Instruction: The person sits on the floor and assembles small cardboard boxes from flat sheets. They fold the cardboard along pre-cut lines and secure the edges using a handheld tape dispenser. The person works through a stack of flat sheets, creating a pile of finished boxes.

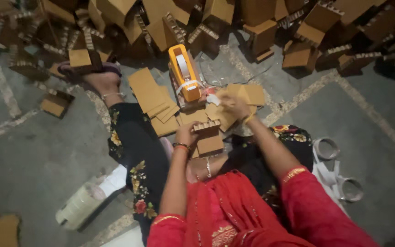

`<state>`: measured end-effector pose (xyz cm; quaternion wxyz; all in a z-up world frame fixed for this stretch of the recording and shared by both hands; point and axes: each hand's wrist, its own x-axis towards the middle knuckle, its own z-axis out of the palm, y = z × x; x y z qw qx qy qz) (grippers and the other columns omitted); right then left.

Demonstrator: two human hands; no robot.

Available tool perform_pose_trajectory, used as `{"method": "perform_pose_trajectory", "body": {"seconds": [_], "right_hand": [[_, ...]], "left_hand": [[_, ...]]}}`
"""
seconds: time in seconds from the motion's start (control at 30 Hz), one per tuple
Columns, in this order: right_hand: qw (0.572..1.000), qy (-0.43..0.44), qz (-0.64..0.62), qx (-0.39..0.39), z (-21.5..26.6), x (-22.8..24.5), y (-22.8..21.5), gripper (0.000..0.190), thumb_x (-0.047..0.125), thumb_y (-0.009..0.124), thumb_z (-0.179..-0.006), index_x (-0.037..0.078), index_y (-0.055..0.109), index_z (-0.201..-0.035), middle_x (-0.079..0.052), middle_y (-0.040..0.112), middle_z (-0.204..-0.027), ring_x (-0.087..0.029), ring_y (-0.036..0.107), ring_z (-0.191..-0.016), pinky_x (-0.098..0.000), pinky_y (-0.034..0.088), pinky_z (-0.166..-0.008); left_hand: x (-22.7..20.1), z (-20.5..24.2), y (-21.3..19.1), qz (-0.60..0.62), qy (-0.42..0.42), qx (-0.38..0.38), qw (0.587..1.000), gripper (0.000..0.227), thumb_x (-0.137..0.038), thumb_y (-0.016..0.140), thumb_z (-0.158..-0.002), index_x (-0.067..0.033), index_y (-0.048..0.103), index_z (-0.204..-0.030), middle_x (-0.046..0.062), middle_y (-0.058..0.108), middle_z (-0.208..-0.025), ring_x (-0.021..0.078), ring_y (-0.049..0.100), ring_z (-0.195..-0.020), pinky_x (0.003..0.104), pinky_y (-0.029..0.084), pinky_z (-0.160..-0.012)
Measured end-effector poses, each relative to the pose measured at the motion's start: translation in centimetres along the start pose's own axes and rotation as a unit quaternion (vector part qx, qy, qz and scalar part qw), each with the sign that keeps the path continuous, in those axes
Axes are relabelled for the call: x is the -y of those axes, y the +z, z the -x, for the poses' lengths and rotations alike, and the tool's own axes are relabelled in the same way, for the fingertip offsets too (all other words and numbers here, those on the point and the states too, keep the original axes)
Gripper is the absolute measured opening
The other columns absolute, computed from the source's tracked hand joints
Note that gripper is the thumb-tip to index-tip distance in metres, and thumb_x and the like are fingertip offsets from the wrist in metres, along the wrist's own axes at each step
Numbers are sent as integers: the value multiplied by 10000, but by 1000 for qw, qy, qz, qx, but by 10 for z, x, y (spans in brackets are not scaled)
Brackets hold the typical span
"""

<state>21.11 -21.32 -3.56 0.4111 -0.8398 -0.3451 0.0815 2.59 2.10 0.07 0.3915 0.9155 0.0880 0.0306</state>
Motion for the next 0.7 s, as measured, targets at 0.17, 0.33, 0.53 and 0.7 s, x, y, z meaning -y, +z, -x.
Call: {"method": "perform_pose_trajectory", "body": {"seconds": [0.17, 0.33, 0.53, 0.7], "right_hand": [[963, 158, 217, 35, -16, -69, -80, 856, 354, 893, -714, 101, 523, -1442, -187, 619, -1376, -389, 595, -1251, -460, 500, -1043], [945, 109, 293, 94, -10, -73, -76, 1199, 388, 994, -521, 185, 359, -1518, -156, 416, -1561, -449, 423, -1359, -489, 385, -1108], [932, 178, 300, 98, -9, -38, -79, 1175, 499, 1014, -482, 229, 411, -1453, -178, 511, -1414, -397, 464, -1341, -508, 391, -1088], [983, 123, 118, -75, 2, 22, -74, 927, 486, 957, -607, 126, 526, -1345, -198, 620, -1268, -395, 590, -1192, -472, 490, -987]], "left_hand": [[-11, 6, -1, 14, -44, -3, 999, 403, -61, 688, -778, -241, 760, -1132, 151, 741, -1060, 370, 702, -996, 440, 568, -847], [-10, 9, 1, 19, -35, -27, 999, 455, -32, 721, -706, -205, 755, -1125, 172, 736, -1020, 381, 699, -969, 438, 561, -849], [-13, 12, 4, 64, -50, -50, 995, 412, -46, 696, -750, -205, 764, -1124, 167, 753, -1016, 355, 733, -953, 408, 584, -815], [-16, 16, 9, 57, -54, -138, 987, 347, -168, 788, -784, -183, 732, -1126, 183, 741, -1000, 375, 714, -950, 438, 569, -803]]}}
